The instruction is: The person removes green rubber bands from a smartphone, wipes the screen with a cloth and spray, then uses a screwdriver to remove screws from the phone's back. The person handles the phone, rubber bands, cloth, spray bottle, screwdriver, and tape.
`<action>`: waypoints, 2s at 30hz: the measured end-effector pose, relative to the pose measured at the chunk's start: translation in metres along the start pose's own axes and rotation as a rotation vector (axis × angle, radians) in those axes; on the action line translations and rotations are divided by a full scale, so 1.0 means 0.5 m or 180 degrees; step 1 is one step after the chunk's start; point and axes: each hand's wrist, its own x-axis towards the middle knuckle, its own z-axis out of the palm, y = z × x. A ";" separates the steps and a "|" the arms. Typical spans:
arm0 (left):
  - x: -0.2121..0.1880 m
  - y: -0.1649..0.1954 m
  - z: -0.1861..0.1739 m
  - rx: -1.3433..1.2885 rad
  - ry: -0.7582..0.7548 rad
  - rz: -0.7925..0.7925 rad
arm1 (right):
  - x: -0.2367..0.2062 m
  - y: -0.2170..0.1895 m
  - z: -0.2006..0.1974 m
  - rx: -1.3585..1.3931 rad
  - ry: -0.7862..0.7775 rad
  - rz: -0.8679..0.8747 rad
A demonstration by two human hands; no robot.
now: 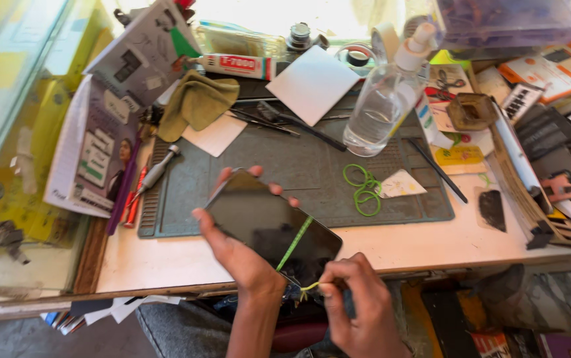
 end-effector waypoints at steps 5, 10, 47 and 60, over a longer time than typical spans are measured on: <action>-0.012 -0.001 0.008 0.0178 -0.0158 0.0389 | -0.021 0.026 0.002 0.0686 -0.0178 0.0291; -0.009 -0.001 0.008 0.0273 -0.0022 0.0509 | 0.018 0.044 -0.031 0.0751 0.0187 0.0404; 0.013 0.012 0.024 0.0929 0.0079 -0.0412 | 0.220 0.000 -0.057 -0.1541 -0.1242 -0.2458; 0.018 0.014 0.013 0.0955 0.0031 -0.0404 | 0.269 -0.004 -0.043 -0.1750 -0.2040 -0.2971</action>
